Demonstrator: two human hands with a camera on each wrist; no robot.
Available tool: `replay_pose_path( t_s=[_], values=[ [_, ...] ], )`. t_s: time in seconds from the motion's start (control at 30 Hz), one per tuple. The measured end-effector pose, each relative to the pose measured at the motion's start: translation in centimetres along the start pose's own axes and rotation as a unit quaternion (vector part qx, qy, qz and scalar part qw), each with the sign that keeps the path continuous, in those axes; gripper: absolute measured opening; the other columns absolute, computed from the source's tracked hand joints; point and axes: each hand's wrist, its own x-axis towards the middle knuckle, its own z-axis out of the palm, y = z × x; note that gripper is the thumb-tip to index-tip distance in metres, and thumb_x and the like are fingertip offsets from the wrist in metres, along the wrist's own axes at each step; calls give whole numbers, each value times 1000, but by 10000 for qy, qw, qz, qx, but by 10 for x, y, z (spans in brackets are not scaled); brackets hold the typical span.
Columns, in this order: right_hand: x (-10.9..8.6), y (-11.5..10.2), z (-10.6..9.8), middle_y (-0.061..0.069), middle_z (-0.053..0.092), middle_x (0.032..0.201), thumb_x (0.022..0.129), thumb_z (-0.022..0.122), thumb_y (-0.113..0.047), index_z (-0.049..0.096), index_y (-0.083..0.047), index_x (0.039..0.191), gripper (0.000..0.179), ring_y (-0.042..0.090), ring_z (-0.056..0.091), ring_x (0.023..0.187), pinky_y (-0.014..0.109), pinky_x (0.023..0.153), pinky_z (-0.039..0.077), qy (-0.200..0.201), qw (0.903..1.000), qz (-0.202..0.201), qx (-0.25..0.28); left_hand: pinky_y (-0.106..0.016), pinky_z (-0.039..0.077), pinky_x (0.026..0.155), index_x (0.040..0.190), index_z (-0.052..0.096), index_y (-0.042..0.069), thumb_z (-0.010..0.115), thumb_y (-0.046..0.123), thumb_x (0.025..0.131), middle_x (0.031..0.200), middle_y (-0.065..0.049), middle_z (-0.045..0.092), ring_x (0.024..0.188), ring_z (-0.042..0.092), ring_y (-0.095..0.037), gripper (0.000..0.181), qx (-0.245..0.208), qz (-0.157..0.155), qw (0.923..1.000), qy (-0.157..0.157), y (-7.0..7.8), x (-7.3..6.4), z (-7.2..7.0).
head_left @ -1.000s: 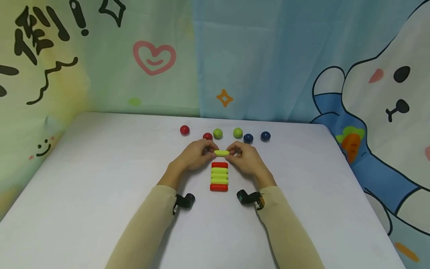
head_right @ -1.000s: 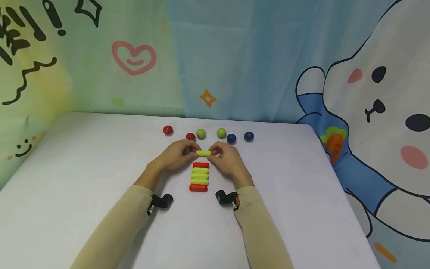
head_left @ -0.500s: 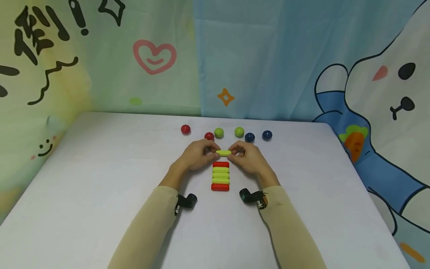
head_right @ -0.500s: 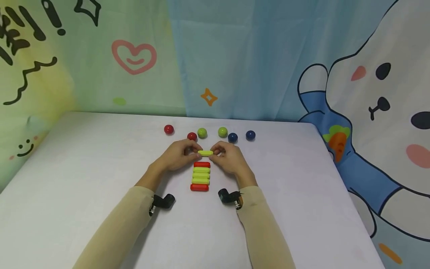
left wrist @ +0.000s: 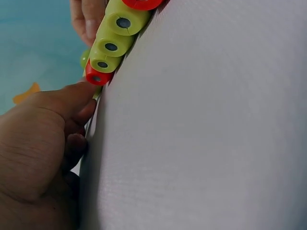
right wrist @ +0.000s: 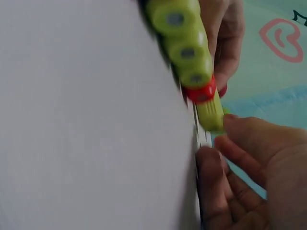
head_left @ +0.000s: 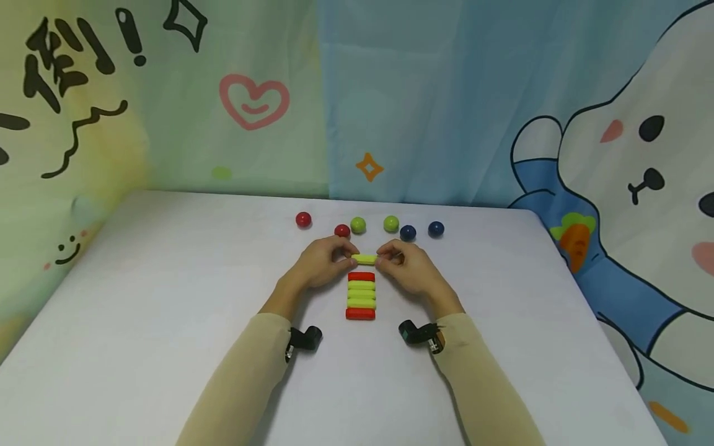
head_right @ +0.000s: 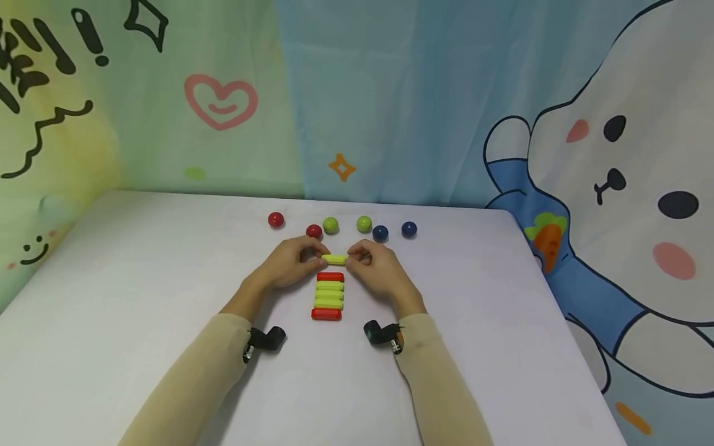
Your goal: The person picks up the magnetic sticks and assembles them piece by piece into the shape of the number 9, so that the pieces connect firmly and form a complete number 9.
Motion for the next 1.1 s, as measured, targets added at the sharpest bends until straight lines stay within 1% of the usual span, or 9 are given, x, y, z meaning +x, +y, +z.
replay_pose_path(
  t_s=[0.13,0.2,0.33,0.43,0.6,0.7,0.83,1.0,1.1],
  values=[
    [0,3,-6,7,68,106,103,63,-27,65,-10,124,27,16,70,80,37,85,55,-11,9999,25,167,-38,46,102,117,72,19,72,27,97,104,3,65,106,56,-19,21,-125,-42,9999,-31,-2,0,0],
    [0,3,-11,7,67,110,103,62,-28,65,-10,125,28,16,69,79,36,82,56,18,10000,8,67,-38,46,101,117,72,20,72,27,97,104,3,65,106,56,-19,21,-169,-81,9998,-28,-2,0,1],
    [0,2,-20,10,66,115,102,64,-26,65,-9,127,30,18,66,81,32,73,55,186,9997,-123,-124,-37,46,100,117,72,20,72,27,97,104,3,64,105,56,-19,21,-209,-181,9996,-53,-1,1,2],
    [0,1,-26,12,67,116,101,66,-24,65,-7,127,31,22,65,86,32,70,54,314,9990,-260,-206,-37,46,100,116,72,21,72,27,97,103,4,64,105,56,-18,21,-191,-253,9995,-48,-1,0,2],
    [1,5,-34,13,64,119,100,67,-21,64,-6,129,32,28,64,97,35,75,54,513,9971,-427,-365,-37,46,102,117,72,20,73,26,96,103,4,64,107,56,-19,21,-168,-215,9996,-21,0,-1,1],
    [4,8,-37,13,62,118,100,68,-20,64,-6,129,32,30,64,97,36,75,54,613,9961,-495,-387,-38,46,103,117,71,20,73,26,96,104,3,65,108,56,-20,22,-178,-181,9997,-39,0,-1,0],
    [8,11,-41,12,59,116,101,67,-21,63,-6,130,33,30,63,93,37,75,53,698,9951,-588,-386,-37,46,103,117,71,21,72,26,96,103,4,64,108,56,-19,21,-143,-230,9996,-20,-1,0,0],
    [13,8,-47,11,57,126,101,66,-22,61,-9,133,34,30,61,96,40,80,51,771,9939,-596,-507,-37,46,102,116,71,22,72,26,96,102,5,63,108,55,-18,21,-147,-284,9995,-4,-2,1,2],
    [16,6,-49,9,55,133,101,66,-21,61,-10,134,36,29,58,97,41,80,49,785,9937,-581,-549,-37,47,101,116,71,21,72,26,95,102,5,63,107,55,-18,21,-153,-283,9995,39,-3,0,2]
  ],
)
